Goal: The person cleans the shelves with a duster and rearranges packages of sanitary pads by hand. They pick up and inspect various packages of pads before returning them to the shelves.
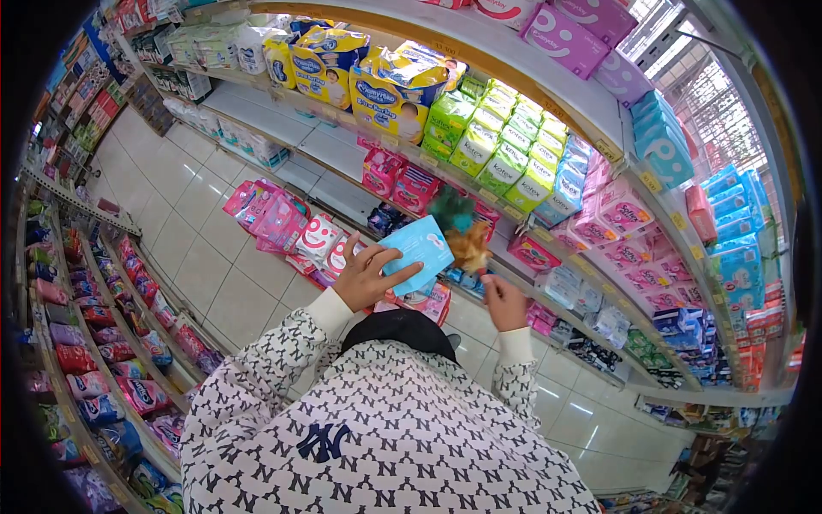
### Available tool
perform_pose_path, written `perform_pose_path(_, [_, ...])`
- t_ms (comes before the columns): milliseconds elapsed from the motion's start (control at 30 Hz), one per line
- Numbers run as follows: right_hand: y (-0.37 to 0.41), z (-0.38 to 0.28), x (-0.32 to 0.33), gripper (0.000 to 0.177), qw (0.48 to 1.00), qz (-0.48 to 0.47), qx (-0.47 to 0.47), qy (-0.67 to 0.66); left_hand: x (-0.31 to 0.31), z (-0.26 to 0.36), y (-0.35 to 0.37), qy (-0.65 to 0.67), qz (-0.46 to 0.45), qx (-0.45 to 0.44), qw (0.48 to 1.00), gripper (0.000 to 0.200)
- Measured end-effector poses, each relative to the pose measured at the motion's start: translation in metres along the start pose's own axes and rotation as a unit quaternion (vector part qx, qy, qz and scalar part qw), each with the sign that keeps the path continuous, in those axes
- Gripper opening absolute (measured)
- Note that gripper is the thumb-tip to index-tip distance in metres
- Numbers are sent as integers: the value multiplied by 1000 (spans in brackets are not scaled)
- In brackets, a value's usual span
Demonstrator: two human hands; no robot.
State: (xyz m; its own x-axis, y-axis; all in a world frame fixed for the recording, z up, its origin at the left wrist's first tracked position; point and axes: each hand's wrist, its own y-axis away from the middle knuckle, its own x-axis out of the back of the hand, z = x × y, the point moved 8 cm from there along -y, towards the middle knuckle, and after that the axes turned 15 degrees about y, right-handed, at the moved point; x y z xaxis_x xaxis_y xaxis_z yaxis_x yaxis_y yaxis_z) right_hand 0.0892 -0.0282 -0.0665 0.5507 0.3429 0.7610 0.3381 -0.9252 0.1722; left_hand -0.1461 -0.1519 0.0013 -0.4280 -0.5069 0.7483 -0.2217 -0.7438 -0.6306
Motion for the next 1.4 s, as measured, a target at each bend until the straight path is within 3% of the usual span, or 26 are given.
perform_pose_path(33, [-3, -3, 11, 27, 1000, 4, -10, 16, 2, -2, 0, 11, 0, 0, 1000, 64])
perform_pose_path(167, [24, -61, 20, 32, 991, -23, 115, -59, -3, -11, 8, 31, -33, -11, 999, 56])
perform_pose_path(267, [11, -28, 4, 33, 996, -4, 83, 14, -3, 0, -2, 60, -46, -13, 997, 50])
perform_pose_path(300, [6, -8, 16, 35, 991, 76, 36, 107, -8, 2, -1, 65, -41, -24, 997, 55])
perform_pose_path(400, [8, 41, 43, 37, 991, 90, -97, 1, -23, 2, -7, 121, -43, 13, 992, 62])
perform_pose_path(433, [9, 55, 43, 34, 985, 95, -94, -107, -20, 4, -18, 171, -43, 27, 984, 62])
perform_pose_path(533, [32, 47, 56, 30, 955, 212, 6, -209, -45, 5, -44, 370, -63, 157, 913, 60])
perform_pose_path(567, [38, 45, 56, 39, 952, 182, 6, -246, -49, 12, -59, 398, -68, 154, 902, 62])
perform_pose_path(667, [46, 37, 67, 52, 934, 174, 17, -311, -74, 33, -101, 564, -118, 208, 790, 66])
perform_pose_path(700, [43, 31, 75, 60, 907, 205, 63, -362, -90, 37, -107, 606, -134, 219, 753, 68])
perform_pose_path(800, [40, 30, 127, 54, 890, 288, 55, -349, -105, 65, -157, 687, -153, 216, 677, 72])
perform_pose_path(900, [30, 39, 174, 42, 874, 273, -19, -403, -107, 85, -219, 731, -157, 201, 633, 74])
perform_pose_path(1000, [19, 42, 214, 40, 846, 286, -6, -449, -109, 95, -268, 729, -135, 199, 641, 74])
perform_pose_path(1167, [5, 37, 271, 46, 828, 328, 92, -444, -93, 126, -338, 632, -150, 148, 746, 68])
perform_pose_path(1267, [-3, 48, 307, 47, 819, 417, 126, -373, -76, 134, -390, 570, -114, 76, 810, 64])
perform_pose_path(1400, [-10, 81, 329, 37, 829, 357, 95, -420, -76, 110, -462, 576, -53, 53, 814, 66])
